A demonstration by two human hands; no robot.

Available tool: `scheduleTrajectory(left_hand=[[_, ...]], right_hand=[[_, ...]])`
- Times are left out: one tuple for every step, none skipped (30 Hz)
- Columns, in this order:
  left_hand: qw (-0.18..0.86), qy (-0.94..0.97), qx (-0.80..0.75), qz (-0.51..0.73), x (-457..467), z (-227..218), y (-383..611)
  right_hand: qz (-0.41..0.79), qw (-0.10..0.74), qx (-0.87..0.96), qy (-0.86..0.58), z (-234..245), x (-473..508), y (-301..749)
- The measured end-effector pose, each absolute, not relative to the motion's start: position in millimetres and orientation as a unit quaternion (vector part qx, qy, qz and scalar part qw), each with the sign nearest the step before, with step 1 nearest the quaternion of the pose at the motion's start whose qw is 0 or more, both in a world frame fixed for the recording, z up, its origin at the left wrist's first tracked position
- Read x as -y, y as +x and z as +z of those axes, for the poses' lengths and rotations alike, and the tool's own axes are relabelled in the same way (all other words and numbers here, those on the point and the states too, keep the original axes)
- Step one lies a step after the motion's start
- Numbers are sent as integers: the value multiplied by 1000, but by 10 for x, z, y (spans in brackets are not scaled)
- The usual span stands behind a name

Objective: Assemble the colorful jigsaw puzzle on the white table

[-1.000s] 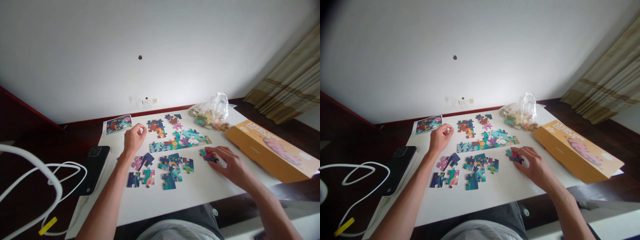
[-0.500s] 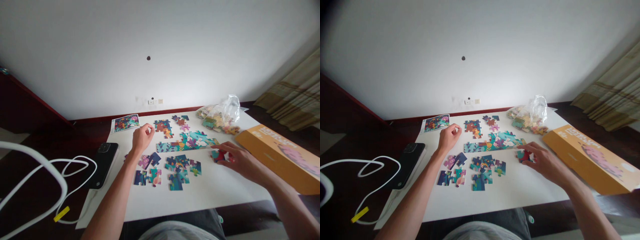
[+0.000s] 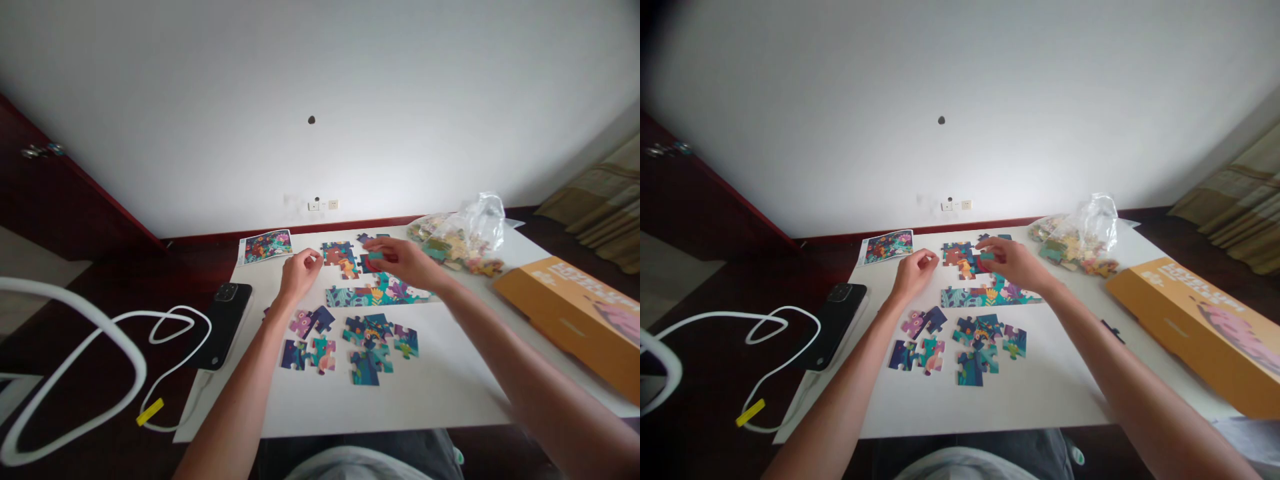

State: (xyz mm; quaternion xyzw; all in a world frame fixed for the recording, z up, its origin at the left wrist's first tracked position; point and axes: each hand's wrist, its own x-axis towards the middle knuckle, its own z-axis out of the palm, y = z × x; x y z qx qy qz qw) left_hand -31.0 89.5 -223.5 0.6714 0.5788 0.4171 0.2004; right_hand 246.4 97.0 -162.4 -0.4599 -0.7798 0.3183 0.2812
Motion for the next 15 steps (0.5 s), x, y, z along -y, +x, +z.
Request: scheduleTrajectory(left_hand=[[248,665,-555,435,-916,-2249,-317],[297,660,-527,446,-934,-2262,-320],[339,656,-500,451,-947,-2274,-317],[370,656,-479,451,-954,-2283,-308],[390,659,-463,447,-955,-2291,-292],[404,663,-451,441,-950,-2297,-270],[416,667,-441,433,-941,-2302,-244],[430,668,-433,425,-929,-2308,-214],[444,668,-427,418,-916,-2316,-183],[460,665,-421,411,-906,-2327,-154],[474,659,-417,409,-897,-2340,-129],[486,651,-412,411,-893,-2356,-108],[497,643,-408,416,-891,-2372,-92],[506,633,-406,423,-893,-2386,-83],[514,622,-406,429,-897,-2395,-80]], right_hand=[[324,291,776,-457,-1712,-1011,2348],[327,317,765,-455,-1812,-1035,2248],[333,349,751,-452,-1916,-1040,2168],[337,373,739,-449,-2016,-1029,2108],[342,388,729,-447,-2106,-1006,2068],[353,399,719,-447,-2179,-974,2043],[367,406,708,-447,-2235,-939,2032],[383,411,696,-447,-2274,-907,2031],[399,416,685,-445,-2299,-880,2034],[412,418,678,-442,-2313,-862,2040],[420,418,677,-437,-2322,-852,2046],[424,415,680,-431,-2328,-848,2049],[427,409,685,-425,-2333,-849,2050],[430,403,690,-421,-2337,-851,2049],[434,398,692,-418,-2340,-853,2047]])
